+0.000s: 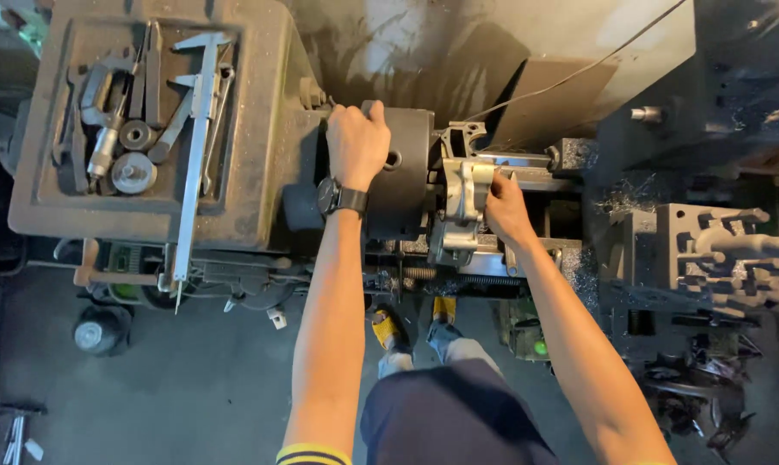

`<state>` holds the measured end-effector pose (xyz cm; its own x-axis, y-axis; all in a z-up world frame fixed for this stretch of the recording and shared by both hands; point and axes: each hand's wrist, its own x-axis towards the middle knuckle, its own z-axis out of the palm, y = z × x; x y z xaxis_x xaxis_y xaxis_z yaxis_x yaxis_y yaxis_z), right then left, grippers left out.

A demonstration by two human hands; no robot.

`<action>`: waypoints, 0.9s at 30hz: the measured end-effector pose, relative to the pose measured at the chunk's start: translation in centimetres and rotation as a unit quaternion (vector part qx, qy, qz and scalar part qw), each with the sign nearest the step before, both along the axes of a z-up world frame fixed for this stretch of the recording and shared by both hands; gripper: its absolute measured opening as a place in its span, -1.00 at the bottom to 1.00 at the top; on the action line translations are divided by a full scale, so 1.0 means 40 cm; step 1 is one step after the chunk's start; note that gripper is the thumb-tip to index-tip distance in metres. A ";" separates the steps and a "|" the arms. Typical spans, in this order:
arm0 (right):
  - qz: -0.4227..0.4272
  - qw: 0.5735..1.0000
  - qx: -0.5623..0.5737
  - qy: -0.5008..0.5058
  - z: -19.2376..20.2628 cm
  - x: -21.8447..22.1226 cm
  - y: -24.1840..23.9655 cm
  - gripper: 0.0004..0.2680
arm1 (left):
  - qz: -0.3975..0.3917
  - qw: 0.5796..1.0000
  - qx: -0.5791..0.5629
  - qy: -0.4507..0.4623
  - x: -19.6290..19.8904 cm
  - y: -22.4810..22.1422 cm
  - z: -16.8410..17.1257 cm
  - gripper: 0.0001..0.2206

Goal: Operating a lathe to machine an engine component and then fitting it into an engine casing.

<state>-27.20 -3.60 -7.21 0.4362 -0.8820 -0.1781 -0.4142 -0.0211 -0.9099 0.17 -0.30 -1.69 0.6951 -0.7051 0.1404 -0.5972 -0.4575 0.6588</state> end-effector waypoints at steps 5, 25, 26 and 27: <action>0.034 0.989 0.069 -0.126 -0.080 -0.025 -0.044 -0.79 | -0.058 0.989 -0.126 -0.051 -0.025 0.066 -0.009 -0.62; 0.010 0.973 0.057 -0.224 -0.114 -0.051 -0.039 -0.74 | -0.028 0.960 -0.280 0.002 -0.202 0.406 -0.125 -0.51; 0.016 0.982 0.015 -0.187 -0.118 -0.054 -0.034 -0.77 | -0.052 0.938 -0.343 -0.024 -0.186 0.385 -0.018 -0.52; 0.020 0.982 0.020 -0.185 -0.126 -0.064 -0.036 -0.77 | -0.047 0.939 -0.339 -0.023 -0.159 0.324 0.039 -0.52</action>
<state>-29.74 -5.05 -12.27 0.5116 -0.8585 -0.0346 -0.0540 0.0080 -0.9985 -6.21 12.65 -0.13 0.6166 -0.5001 0.6080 -0.6491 0.1140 0.7521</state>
